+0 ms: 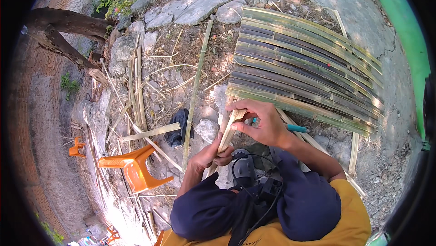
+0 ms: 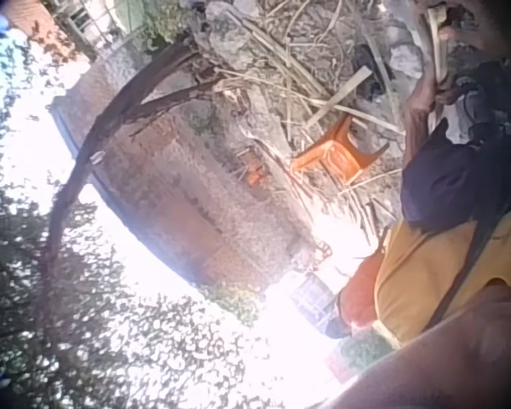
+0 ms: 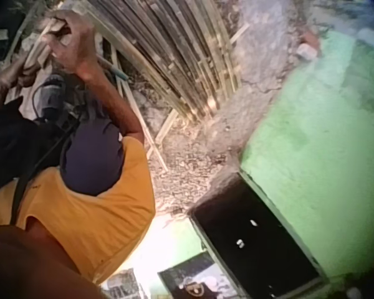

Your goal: The person constructs a bamboo slatted panel by trimming bamboo strips, arranging the slats side by side across a bamboo support frame, and fastening them in place using a hammer.

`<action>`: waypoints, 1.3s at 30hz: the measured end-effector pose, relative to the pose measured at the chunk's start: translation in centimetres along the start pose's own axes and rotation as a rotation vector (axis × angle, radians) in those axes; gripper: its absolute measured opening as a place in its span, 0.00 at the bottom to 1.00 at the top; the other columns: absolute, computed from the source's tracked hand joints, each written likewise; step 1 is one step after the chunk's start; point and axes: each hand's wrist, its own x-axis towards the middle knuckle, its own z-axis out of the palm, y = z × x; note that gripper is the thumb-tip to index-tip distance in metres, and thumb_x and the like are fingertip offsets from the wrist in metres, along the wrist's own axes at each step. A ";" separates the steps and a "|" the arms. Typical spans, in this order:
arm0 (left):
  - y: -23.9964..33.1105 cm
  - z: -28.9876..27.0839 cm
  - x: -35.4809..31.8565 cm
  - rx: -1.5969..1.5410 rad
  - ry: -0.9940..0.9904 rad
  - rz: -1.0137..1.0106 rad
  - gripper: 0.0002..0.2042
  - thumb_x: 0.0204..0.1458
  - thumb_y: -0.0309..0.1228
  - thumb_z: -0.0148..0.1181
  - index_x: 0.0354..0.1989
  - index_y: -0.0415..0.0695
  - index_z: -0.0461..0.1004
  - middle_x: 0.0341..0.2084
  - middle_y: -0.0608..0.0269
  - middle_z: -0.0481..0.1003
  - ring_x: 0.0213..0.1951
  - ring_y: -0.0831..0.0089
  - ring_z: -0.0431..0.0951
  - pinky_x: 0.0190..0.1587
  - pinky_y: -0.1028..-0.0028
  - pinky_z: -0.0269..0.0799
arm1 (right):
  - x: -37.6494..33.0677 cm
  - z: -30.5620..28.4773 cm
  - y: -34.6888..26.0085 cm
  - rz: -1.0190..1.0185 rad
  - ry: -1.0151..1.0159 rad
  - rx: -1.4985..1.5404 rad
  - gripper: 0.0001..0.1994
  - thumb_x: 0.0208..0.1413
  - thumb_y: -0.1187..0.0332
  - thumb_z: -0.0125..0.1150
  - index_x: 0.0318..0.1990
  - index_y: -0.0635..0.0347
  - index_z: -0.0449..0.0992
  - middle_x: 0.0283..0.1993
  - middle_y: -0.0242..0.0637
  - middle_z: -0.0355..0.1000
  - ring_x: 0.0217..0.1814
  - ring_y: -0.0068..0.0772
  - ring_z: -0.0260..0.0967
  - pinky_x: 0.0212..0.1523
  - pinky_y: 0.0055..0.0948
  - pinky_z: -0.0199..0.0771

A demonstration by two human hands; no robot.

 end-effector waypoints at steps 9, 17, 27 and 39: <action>-0.1 -0.1 0.1 0.008 -0.008 0.011 0.38 0.62 0.77 0.23 0.19 0.53 0.53 0.13 0.78 0.49 0.16 0.83 0.48 0.20 0.77 0.43 | 0.0 0.0 -0.1 -0.001 -0.004 0.001 0.21 0.56 0.76 0.74 0.57 0.64 0.80 0.53 0.40 0.81 0.46 0.28 0.83 0.46 0.27 0.85; -0.7 -0.6 0.1 0.022 -0.051 0.057 0.38 0.61 0.77 0.29 0.21 0.53 0.55 0.15 0.80 0.48 0.17 0.84 0.47 0.21 0.77 0.41 | 0.0 -0.1 -0.2 -0.025 -0.015 -0.022 0.21 0.57 0.77 0.72 0.59 0.61 0.80 0.50 0.42 0.82 0.47 0.30 0.82 0.45 0.28 0.85; 0.3 0.1 0.8 0.066 -0.001 0.105 0.36 0.64 0.74 0.36 0.21 0.53 0.55 0.14 0.77 0.50 0.17 0.81 0.49 0.21 0.75 0.43 | 0.1 -0.8 0.3 0.043 -0.048 0.045 0.23 0.57 0.78 0.71 0.61 0.61 0.78 0.52 0.41 0.80 0.49 0.33 0.82 0.52 0.31 0.85; 7.2 2.1 -3.2 0.289 0.424 0.344 0.20 0.74 0.46 0.52 0.30 0.47 0.67 0.18 0.80 0.56 0.20 0.88 0.53 0.22 0.77 0.47 | -2.3 -3.3 4.4 0.337 -0.127 -0.084 0.30 0.59 0.62 0.75 0.66 0.59 0.70 0.54 0.42 0.78 0.51 0.33 0.80 0.54 0.35 0.81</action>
